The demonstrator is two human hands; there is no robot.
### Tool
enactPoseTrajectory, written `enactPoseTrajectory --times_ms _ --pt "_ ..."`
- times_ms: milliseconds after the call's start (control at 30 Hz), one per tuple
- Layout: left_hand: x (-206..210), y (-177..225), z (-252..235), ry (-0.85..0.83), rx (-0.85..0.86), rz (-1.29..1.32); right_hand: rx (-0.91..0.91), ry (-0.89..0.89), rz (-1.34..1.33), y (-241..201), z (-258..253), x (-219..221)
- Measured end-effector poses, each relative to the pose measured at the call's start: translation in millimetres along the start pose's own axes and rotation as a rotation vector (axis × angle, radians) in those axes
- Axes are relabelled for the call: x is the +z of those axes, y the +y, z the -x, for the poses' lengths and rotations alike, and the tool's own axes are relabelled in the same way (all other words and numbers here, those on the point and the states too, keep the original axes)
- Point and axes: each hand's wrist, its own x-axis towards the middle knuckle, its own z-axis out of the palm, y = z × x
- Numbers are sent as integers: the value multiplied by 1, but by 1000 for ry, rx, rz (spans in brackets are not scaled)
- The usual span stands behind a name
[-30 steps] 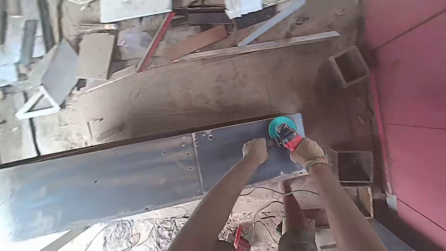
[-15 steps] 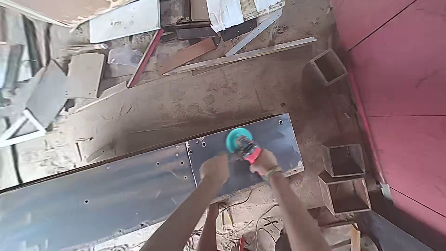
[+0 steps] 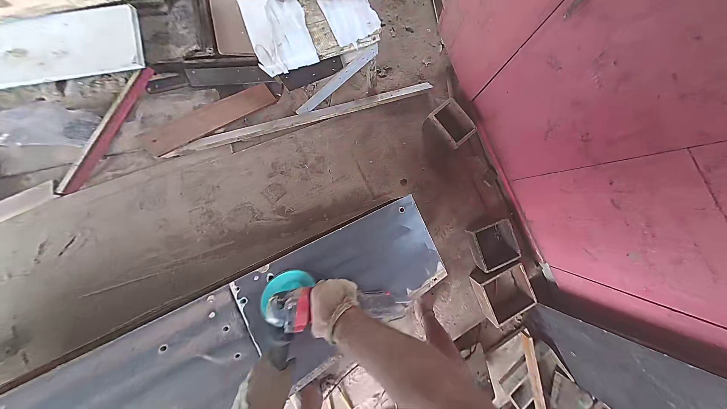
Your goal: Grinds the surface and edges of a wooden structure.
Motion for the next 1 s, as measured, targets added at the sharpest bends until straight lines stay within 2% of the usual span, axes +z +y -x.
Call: enactPoseTrajectory --times_ms 67,333,467,567,733,833,900,1000 --pt "4 44 -7 -48 47 -82 56 61 28 53 -44 17" --pt "0 284 -21 -92 239 -416 440 204 -60 230 -57 -77" --pt "1 349 -9 -118 309 -528 537 221 -161 282 -53 -91" --pt "13 364 3 -155 332 -569 562 200 -190 306 -43 -81" --pt "58 333 24 -237 321 -533 606 115 -179 314 -13 -43" --pt "74 329 35 -298 312 -563 627 83 -187 328 -4 -23" --pt "71 336 32 -283 323 -550 627 108 -183 329 -6 -30" --pt "44 351 12 -187 327 -510 575 189 -172 316 -25 -65"
